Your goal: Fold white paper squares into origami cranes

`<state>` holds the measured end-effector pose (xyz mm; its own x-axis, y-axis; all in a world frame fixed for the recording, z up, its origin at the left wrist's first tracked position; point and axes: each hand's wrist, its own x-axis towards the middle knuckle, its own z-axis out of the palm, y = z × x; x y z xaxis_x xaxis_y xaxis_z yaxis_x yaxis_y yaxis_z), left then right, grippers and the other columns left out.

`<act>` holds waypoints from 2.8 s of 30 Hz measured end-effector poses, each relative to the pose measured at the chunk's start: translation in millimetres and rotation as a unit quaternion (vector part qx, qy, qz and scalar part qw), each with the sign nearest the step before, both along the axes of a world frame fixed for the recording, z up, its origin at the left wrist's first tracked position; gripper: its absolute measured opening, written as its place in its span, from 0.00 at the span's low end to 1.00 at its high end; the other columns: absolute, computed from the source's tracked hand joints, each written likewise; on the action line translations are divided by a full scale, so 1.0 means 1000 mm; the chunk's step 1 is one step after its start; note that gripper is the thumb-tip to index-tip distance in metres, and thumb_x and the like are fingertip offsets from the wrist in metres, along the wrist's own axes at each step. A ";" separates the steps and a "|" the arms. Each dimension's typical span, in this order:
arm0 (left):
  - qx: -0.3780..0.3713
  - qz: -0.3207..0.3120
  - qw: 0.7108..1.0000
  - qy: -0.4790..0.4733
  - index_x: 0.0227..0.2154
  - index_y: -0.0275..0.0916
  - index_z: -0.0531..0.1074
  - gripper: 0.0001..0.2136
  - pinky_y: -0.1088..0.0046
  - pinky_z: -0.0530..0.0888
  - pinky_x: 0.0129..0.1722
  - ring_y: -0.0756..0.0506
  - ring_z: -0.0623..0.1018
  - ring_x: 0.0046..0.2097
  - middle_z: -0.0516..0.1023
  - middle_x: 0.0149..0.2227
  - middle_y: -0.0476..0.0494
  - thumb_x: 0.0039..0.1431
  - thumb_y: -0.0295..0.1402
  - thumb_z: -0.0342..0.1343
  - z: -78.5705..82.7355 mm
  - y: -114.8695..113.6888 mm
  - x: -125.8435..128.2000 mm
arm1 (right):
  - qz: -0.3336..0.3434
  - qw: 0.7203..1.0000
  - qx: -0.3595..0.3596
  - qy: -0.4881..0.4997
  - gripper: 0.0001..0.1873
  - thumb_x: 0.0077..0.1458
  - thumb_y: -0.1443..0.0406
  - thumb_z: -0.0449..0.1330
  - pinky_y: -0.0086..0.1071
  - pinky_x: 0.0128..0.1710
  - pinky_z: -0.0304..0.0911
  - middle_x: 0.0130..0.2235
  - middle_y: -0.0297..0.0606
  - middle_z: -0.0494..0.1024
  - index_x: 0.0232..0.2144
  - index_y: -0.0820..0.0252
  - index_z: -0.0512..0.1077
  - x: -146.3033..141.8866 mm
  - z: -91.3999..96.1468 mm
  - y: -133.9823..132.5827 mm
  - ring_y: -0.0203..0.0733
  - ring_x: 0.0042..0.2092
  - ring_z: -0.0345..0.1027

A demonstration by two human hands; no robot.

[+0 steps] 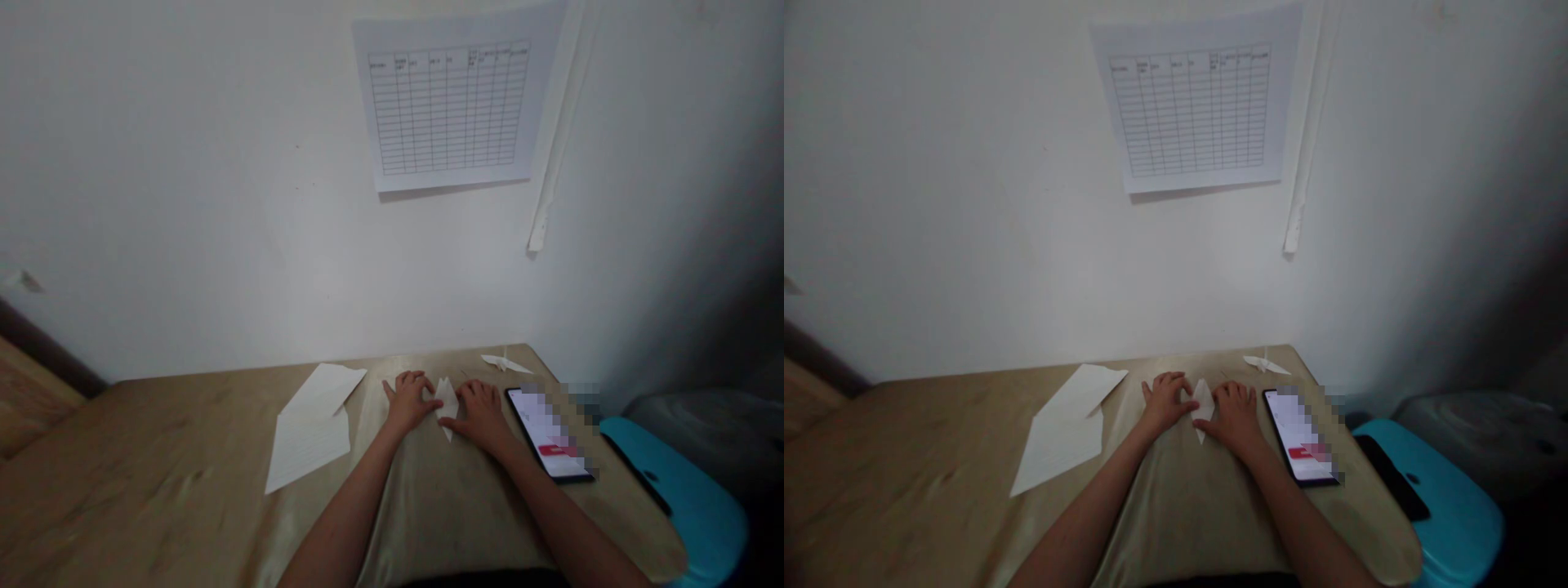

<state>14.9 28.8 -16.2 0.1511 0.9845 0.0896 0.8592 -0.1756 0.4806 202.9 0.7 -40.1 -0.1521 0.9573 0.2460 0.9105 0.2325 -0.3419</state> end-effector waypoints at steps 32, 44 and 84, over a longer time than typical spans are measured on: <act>0.094 -0.031 0.995 0.022 0.46 0.48 0.73 0.13 0.42 0.47 0.67 0.40 0.61 0.66 0.66 0.63 0.45 0.58 0.31 0.61 -0.001 -0.001 -0.007 | 0.088 0.994 -0.029 0.059 0.14 0.54 0.58 0.64 0.58 0.65 0.35 0.55 0.35 0.75 0.44 0.45 0.78 0.015 0.005 0.000 0.54 0.63 0.55; 0.069 -0.121 0.986 0.095 0.58 0.72 0.66 0.18 0.32 0.30 0.64 0.30 0.41 0.73 0.43 0.74 0.58 0.67 0.47 0.50 -0.005 -0.009 -0.006 | 0.071 0.994 -0.033 0.072 0.11 0.55 0.56 0.64 0.54 0.64 0.40 0.53 0.37 0.75 0.42 0.42 0.80 0.015 0.001 0.003 0.52 0.60 0.58; 0.026 -0.030 0.983 0.177 0.63 0.73 0.55 0.23 0.27 0.35 0.62 0.28 0.44 0.73 0.48 0.73 0.54 0.66 0.58 0.38 -0.014 -0.008 0.001 | 0.045 0.996 -0.036 0.069 0.12 0.54 0.54 0.66 0.47 0.62 0.47 0.51 0.39 0.73 0.41 0.42 0.81 0.016 -0.001 0.006 0.51 0.57 0.60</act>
